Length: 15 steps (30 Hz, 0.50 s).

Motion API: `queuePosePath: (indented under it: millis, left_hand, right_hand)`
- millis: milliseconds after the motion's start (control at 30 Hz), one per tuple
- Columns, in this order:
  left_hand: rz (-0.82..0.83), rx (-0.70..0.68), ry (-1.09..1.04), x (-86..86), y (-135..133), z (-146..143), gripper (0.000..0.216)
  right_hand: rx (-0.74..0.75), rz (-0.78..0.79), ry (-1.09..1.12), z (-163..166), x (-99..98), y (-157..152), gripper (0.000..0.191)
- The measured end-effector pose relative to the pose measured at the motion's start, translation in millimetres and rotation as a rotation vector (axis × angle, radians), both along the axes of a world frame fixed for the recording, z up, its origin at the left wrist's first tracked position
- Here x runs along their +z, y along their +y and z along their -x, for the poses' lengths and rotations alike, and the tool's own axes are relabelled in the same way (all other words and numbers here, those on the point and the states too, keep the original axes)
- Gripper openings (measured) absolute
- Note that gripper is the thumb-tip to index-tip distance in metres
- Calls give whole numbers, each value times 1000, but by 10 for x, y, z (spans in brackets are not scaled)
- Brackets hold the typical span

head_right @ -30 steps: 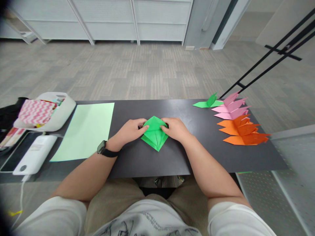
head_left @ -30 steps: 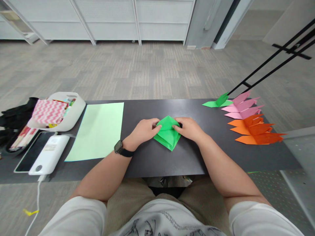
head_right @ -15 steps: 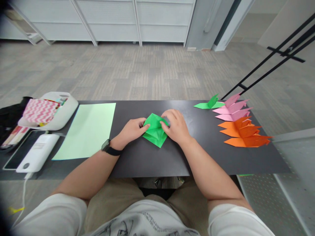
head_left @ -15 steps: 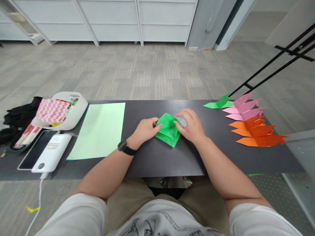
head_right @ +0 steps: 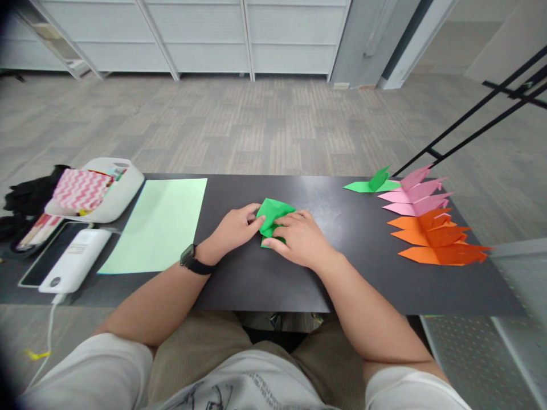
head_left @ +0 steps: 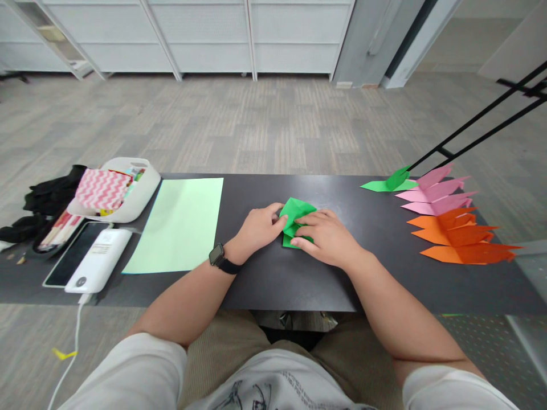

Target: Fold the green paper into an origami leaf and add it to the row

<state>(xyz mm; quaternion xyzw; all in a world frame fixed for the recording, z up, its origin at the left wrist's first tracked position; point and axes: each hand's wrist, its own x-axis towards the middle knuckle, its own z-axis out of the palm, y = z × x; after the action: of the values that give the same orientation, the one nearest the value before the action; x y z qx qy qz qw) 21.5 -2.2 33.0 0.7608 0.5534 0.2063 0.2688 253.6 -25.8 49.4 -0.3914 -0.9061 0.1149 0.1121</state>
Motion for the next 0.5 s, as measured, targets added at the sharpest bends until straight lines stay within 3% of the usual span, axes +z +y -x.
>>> queuePosePath:
  millis: [167,300,400,500]
  left_hand:
    - [-62,-12,28,-32,-8,-7,38]
    - [-420,-24,21,-10,-35,38,72]
    - [-576,-136,79,50,-46,85,57]
    - [-570,-294,138,71,-31,111,42]
  right_hand:
    - [-28,-6,-12,-8,-74,27,41]
    - [-23,0,-12,-6,-117,47,37]
    - [-15,2,-2,-7,-123,64,34]
    - [7,-16,14,-26,-122,87,32]
